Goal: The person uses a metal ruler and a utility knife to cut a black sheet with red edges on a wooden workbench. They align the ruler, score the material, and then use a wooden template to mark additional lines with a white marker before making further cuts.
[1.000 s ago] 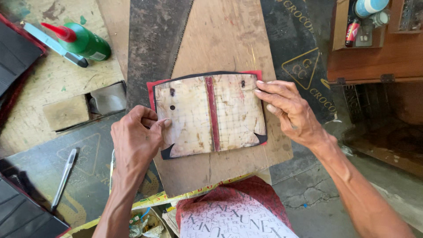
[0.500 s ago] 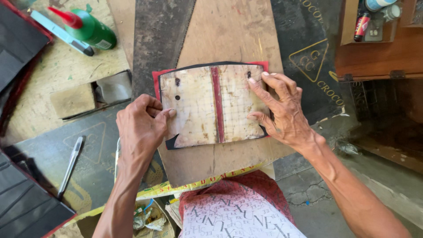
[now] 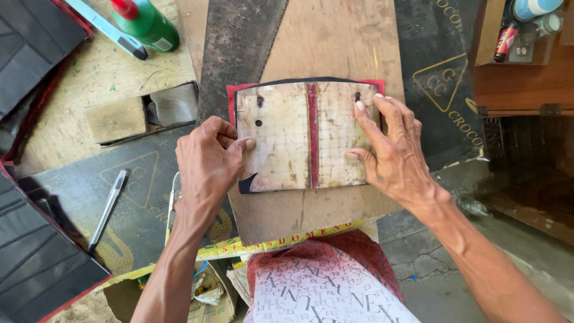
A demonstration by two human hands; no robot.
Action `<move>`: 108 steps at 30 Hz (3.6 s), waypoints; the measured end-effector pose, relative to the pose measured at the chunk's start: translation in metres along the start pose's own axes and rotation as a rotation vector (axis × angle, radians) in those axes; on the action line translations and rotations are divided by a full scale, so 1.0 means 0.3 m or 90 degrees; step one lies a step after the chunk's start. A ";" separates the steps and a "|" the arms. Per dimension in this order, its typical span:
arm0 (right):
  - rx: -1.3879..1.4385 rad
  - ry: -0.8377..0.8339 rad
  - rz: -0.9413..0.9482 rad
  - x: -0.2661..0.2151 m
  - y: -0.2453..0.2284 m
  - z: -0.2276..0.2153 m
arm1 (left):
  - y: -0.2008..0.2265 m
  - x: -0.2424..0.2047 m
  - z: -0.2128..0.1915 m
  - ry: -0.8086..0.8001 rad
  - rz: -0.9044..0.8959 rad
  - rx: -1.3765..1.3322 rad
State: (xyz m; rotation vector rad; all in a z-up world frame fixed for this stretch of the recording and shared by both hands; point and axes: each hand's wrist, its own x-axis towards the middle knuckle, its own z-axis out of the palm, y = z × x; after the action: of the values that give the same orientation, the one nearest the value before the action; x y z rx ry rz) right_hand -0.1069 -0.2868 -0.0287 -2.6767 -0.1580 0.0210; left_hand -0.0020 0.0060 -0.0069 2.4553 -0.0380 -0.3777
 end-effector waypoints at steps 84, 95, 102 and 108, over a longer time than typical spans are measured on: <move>-0.095 -0.222 0.182 0.134 -0.340 0.071 | 0.026 0.067 0.144 -0.137 0.346 0.030; -0.195 -0.210 0.148 0.130 -0.367 0.090 | -0.143 -0.204 -0.112 0.160 0.238 -0.022; -0.191 -0.232 0.163 0.151 -0.382 0.070 | -0.293 -0.432 -0.222 0.184 -0.015 0.151; -0.177 -0.201 0.130 0.148 -0.366 0.080 | -0.303 -0.419 -0.211 0.247 -0.089 0.182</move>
State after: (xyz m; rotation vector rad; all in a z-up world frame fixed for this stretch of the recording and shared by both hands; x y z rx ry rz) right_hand -0.0755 -0.1735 -0.0010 -2.9387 0.0176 0.5220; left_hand -0.1109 0.1310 0.0182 2.7804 0.2623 0.0574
